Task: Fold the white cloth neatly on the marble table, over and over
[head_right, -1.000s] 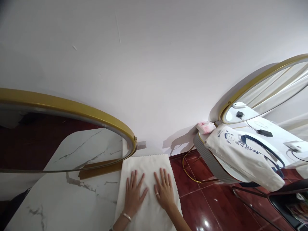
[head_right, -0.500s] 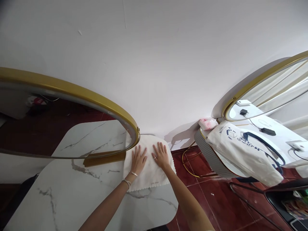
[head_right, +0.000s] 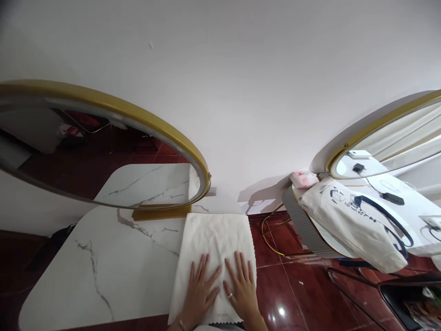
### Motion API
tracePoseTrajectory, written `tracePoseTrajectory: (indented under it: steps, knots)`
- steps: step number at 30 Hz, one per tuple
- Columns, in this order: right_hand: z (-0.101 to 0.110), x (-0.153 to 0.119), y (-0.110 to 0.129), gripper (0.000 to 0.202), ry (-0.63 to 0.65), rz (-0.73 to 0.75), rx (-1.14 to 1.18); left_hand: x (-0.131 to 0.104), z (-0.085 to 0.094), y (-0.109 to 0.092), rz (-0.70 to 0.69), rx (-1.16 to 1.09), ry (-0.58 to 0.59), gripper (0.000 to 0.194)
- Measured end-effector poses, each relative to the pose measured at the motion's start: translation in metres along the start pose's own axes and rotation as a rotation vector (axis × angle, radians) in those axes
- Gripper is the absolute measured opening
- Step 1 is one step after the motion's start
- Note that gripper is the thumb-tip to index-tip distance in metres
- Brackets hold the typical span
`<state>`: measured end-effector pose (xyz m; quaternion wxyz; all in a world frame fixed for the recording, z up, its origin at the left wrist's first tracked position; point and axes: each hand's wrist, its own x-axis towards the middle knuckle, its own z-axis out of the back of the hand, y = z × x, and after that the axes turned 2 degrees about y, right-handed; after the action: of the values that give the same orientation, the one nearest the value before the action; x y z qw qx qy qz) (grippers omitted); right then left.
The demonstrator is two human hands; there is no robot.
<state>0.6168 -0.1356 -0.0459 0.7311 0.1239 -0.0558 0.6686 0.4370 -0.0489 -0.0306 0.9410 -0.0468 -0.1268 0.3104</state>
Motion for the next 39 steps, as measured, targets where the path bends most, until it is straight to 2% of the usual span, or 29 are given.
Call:
tracePoseTrajectory:
  steps: [3,6,10,14,19,22,26,28,30,33,35,37,39]
  knots:
    - [-0.003,0.009,-0.004,0.066,-0.01,-0.024,0.015,0.001,-0.001,-0.003,0.019,-0.035,0.018,0.063]
    - [-0.007,0.032,-0.012,0.066,-0.022,-0.086,0.048,0.022,-0.004,0.005,0.148,-0.059,-0.008,0.061]
    - [-0.015,0.064,-0.015,0.066,-0.043,-0.117,0.027,0.056,-0.009,0.029,0.33,-0.096,-0.038,0.057]
    - [-0.023,0.078,0.002,0.067,-0.038,-0.104,0.001,0.059,-0.007,0.055,0.365,-0.1,-0.053,0.059]
    - [-0.03,0.09,0.052,0.068,-0.03,-0.111,0.0,0.03,0.009,0.095,0.357,-0.077,-0.052,0.059]
    - [-0.037,0.105,0.095,0.07,-0.019,-0.098,0.001,0.011,0.021,0.134,0.362,-0.064,-0.063,0.057]
    - [-0.048,0.131,0.16,0.072,-0.011,-0.098,0.023,-0.019,0.037,0.196,0.375,-0.031,-0.064,0.054]
    - [-0.056,0.145,0.188,0.072,-0.002,-0.085,0.042,-0.041,0.045,0.222,0.389,-0.013,-0.079,0.052]
    - [-0.062,0.158,0.211,0.07,0.013,-0.035,0.064,-0.068,0.054,0.239,0.394,0.014,-0.086,0.053]
    - [-0.069,0.171,0.23,0.067,0.036,0.038,0.086,-0.106,0.065,0.245,0.355,0.07,-0.043,0.064]
    - [-0.069,0.175,0.232,0.065,0.048,0.046,0.082,-0.12,0.069,0.24,0.326,0.094,-0.009,0.072]
    - [-0.067,0.174,0.225,0.062,0.054,0.031,0.066,-0.12,0.071,0.234,0.301,0.097,0.009,0.076]
    - [-0.063,0.168,0.211,0.06,0.054,-0.001,0.041,-0.109,0.068,0.228,0.266,0.082,0.017,0.078]
